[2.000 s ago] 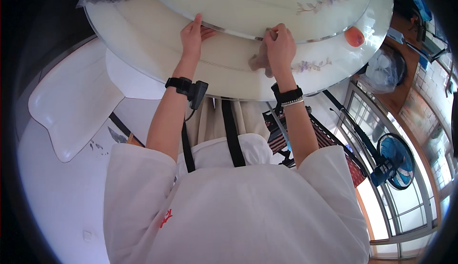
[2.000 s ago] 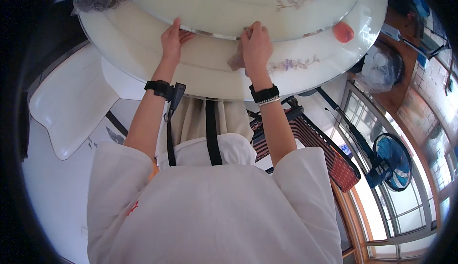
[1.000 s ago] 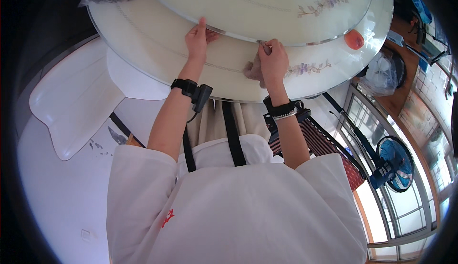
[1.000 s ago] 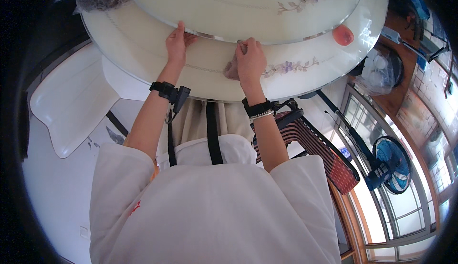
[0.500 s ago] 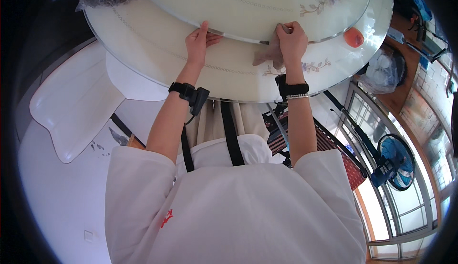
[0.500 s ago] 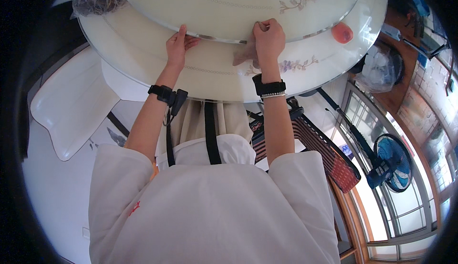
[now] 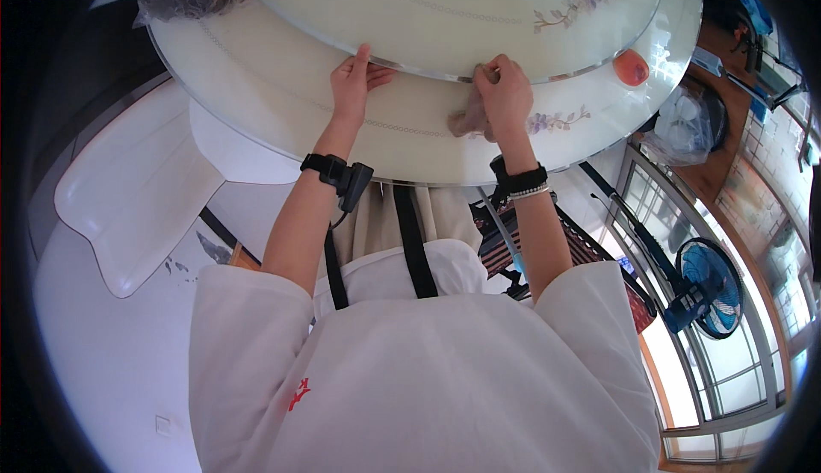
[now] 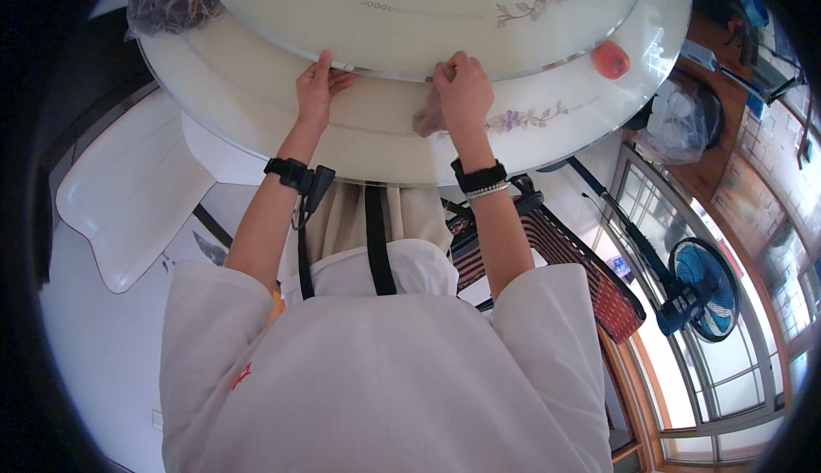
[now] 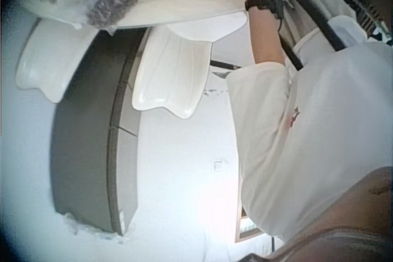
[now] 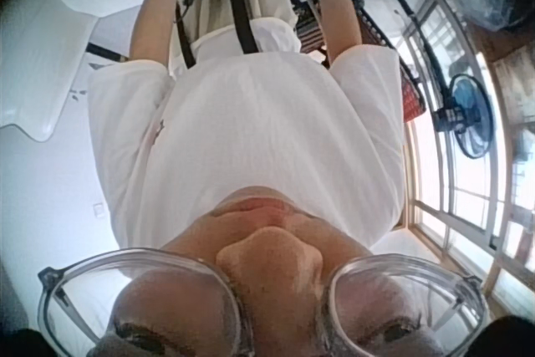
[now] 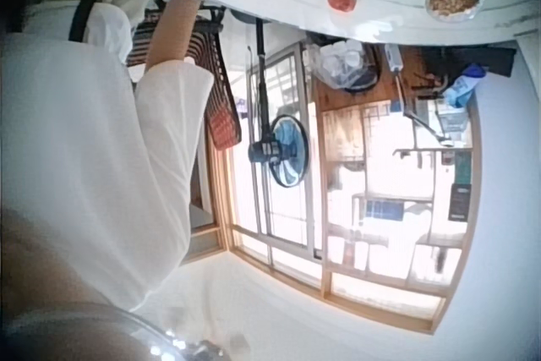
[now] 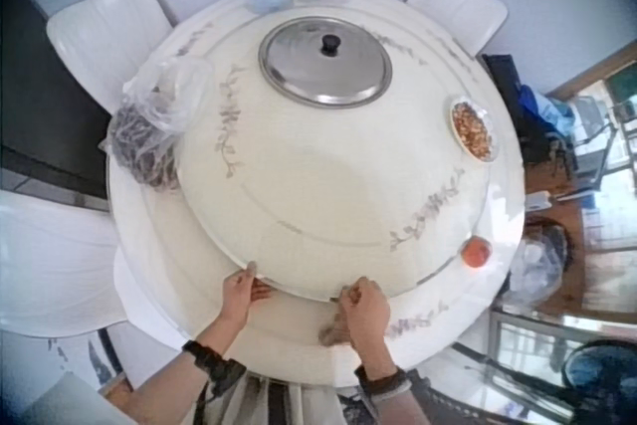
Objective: The recorder uses a cloth to wipe down a rotating glass dining table in a domestic setting.
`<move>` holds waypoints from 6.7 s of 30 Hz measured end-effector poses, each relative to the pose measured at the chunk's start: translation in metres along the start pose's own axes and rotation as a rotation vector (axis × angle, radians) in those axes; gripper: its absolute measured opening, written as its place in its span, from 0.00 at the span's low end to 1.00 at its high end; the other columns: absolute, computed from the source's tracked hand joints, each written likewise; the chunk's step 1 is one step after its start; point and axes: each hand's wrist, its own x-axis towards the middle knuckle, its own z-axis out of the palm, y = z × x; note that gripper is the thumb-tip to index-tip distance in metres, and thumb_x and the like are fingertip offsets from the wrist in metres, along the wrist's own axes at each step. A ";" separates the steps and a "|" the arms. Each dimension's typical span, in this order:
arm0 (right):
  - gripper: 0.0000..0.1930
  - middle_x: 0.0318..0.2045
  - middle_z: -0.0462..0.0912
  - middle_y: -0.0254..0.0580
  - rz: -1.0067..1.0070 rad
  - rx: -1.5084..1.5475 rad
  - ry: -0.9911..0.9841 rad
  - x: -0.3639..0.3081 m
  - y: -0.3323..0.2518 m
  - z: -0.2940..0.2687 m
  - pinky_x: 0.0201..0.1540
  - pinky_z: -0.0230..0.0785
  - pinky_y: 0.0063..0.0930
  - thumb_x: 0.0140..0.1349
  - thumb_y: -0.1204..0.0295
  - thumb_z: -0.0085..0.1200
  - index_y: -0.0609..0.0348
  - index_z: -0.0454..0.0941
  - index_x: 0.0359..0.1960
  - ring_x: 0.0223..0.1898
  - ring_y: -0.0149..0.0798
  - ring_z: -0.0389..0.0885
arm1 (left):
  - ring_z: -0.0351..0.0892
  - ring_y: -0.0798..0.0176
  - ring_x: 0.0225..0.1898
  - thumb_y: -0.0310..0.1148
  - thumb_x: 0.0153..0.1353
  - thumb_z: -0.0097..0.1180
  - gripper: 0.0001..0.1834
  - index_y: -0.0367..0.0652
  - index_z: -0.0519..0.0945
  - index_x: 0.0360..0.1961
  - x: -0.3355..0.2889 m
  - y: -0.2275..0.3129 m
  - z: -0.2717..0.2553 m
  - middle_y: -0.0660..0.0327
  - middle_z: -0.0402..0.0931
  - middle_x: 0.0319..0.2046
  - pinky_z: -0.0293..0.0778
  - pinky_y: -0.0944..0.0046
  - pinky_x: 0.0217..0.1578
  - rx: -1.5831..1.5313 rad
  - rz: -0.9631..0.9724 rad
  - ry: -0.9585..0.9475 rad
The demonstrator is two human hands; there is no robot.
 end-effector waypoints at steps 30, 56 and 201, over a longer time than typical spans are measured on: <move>0.09 0.28 0.76 0.44 -0.050 -0.073 0.325 0.084 0.012 -0.002 0.33 0.67 0.41 0.48 0.65 0.54 0.56 0.73 0.27 0.32 0.49 0.75 | 0.79 0.63 0.27 0.48 0.58 0.52 0.21 0.35 0.74 0.29 -0.003 0.001 0.001 0.56 0.75 0.23 0.77 0.70 0.29 -0.001 0.026 0.021; 0.28 0.58 0.59 0.50 -0.470 0.064 0.196 -0.013 -0.058 0.067 0.61 0.47 0.49 0.49 0.75 0.48 0.55 0.61 0.56 0.59 0.54 0.55 | 0.78 0.60 0.26 0.46 0.60 0.50 0.22 0.32 0.72 0.31 0.005 0.004 -0.003 0.54 0.74 0.25 0.78 0.65 0.27 -0.049 -0.018 0.024; 0.26 0.52 0.64 0.61 -0.519 -0.332 0.522 0.236 0.036 -0.030 0.57 0.52 0.47 0.54 0.69 0.46 0.68 0.59 0.54 0.55 0.59 0.58 | 0.80 0.63 0.29 0.43 0.62 0.48 0.19 0.34 0.74 0.28 -0.006 0.010 -0.011 0.54 0.77 0.26 0.75 0.71 0.27 0.132 -0.105 -0.099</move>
